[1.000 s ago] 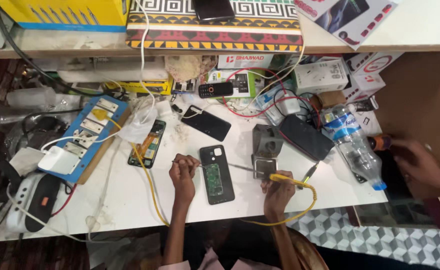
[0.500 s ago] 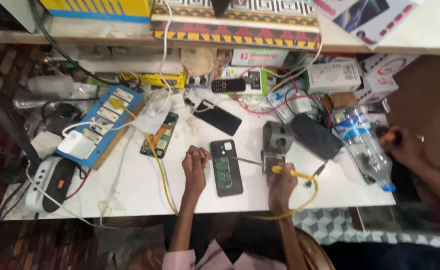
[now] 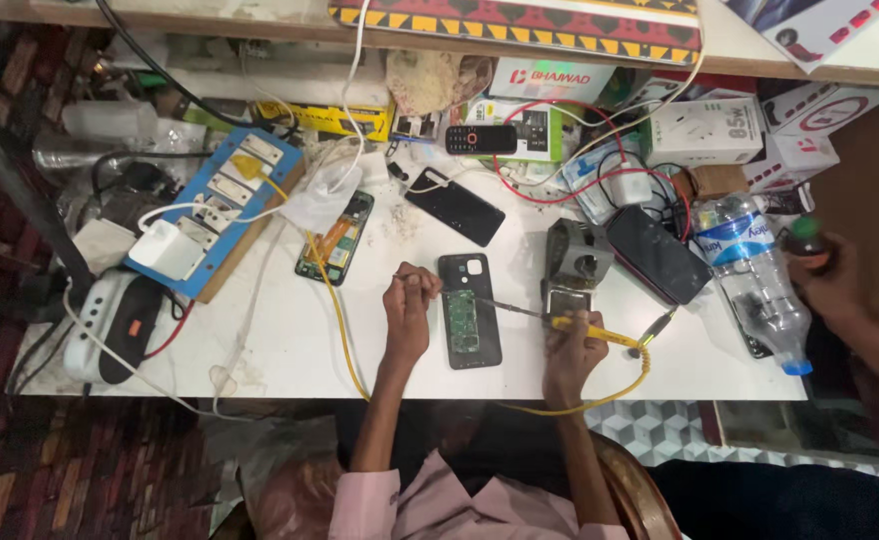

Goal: The person uses a soldering iron and a probe to work on a smartphone motherboard placed on a cluttered workbench. The person repeatedly applies heat and makes contact with various points on the circuit board while handling the tools.

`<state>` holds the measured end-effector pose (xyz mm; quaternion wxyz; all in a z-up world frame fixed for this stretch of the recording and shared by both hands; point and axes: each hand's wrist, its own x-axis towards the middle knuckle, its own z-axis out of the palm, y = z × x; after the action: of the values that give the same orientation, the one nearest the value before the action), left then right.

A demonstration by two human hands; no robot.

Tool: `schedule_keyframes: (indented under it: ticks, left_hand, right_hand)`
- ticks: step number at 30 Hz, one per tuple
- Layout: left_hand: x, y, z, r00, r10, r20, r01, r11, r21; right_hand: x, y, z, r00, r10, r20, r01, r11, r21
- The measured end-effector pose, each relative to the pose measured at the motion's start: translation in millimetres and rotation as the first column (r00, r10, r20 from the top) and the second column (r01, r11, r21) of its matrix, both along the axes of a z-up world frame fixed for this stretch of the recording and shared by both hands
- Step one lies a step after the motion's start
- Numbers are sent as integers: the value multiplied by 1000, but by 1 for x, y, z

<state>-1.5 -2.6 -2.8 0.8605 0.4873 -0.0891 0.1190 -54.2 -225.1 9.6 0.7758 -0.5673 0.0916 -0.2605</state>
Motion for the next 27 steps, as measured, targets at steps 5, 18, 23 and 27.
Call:
schedule_keyframes:
  ticks: [5,18,23,27]
  left_hand:
    - [1,0,2,999,38,4,-38,999,34]
    - [-4,0,11,1000,-16,19,15,1000,4]
    - [-4,-1,13,1000,16,27,-17,998,63]
    - [-4,0,11,1000,24,15,-26,995,101]
  right_hand:
    - [3,-1,-2,998,25,-51,-24,999,22]
    - [1,-2,-2,997,47,-63,-48,999,-20]
    - [1,0,-1,997,41,-64,-43,998,-43]
    - [0,1,-1,994,-8,-110,5,1000,-24]
